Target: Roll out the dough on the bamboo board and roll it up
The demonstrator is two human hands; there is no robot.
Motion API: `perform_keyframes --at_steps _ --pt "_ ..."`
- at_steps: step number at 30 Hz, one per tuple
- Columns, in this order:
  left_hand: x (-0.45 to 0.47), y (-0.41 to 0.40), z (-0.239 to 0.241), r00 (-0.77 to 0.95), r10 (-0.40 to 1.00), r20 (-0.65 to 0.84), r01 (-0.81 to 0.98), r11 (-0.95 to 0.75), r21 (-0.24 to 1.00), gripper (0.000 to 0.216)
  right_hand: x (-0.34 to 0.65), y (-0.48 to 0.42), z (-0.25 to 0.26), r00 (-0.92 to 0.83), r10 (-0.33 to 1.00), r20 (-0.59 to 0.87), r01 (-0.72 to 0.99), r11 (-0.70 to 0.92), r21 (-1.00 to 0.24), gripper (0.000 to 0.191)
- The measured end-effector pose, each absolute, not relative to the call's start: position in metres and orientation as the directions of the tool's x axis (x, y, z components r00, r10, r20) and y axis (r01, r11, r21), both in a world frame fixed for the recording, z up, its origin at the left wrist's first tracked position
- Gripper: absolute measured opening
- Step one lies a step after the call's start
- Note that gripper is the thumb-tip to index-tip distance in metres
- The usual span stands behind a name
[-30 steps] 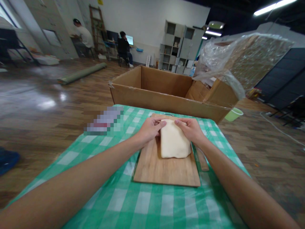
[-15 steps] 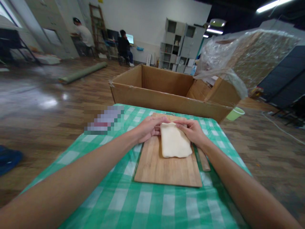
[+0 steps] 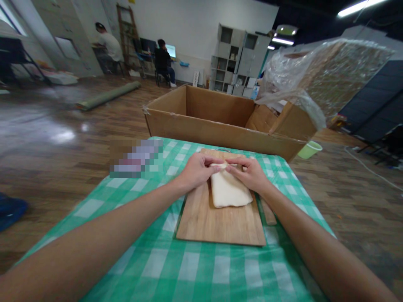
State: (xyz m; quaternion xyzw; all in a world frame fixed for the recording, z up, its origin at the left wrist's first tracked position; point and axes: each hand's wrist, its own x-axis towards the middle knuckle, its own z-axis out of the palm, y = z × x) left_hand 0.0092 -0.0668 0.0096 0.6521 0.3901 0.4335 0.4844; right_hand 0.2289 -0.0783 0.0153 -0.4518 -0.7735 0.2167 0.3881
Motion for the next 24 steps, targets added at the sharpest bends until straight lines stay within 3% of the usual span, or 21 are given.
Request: perform_keyframes --at_steps 5,9,14,19,21,24 --pt "0.01 -0.068 0.01 0.299 0.921 0.248 0.154 -0.303 0.94 0.032 0.221 -0.082 0.016 -0.356 0.775 0.522 0.553 0.625 -0.552 0.019" --pt "0.007 -0.066 0.007 0.328 0.902 0.282 0.28 -0.378 0.882 0.031 0.223 -0.084 0.016 -0.487 0.728 0.482 0.675 0.664 -0.321 0.025" --pt "-0.001 -0.065 0.016 0.558 0.743 0.371 0.555 -0.666 0.499 0.027 0.222 -0.091 0.029 -0.619 0.717 0.32 0.731 0.675 -0.098 0.031" --pt "-0.004 -0.066 0.019 0.697 0.68 0.228 0.655 -0.733 0.184 0.038 0.217 -0.097 0.036 -0.656 0.719 0.23 0.735 0.678 -0.019 0.041" --pt "-0.005 -0.067 0.019 0.724 0.667 0.176 0.662 -0.743 0.096 0.041 0.218 -0.098 0.036 -0.656 0.728 0.2 0.742 0.67 -0.008 0.044" --pt "-0.004 -0.069 0.022 0.729 0.671 0.134 0.669 -0.74 0.07 0.044 0.221 -0.098 0.034 -0.649 0.741 0.172 0.75 0.661 -0.021 0.046"
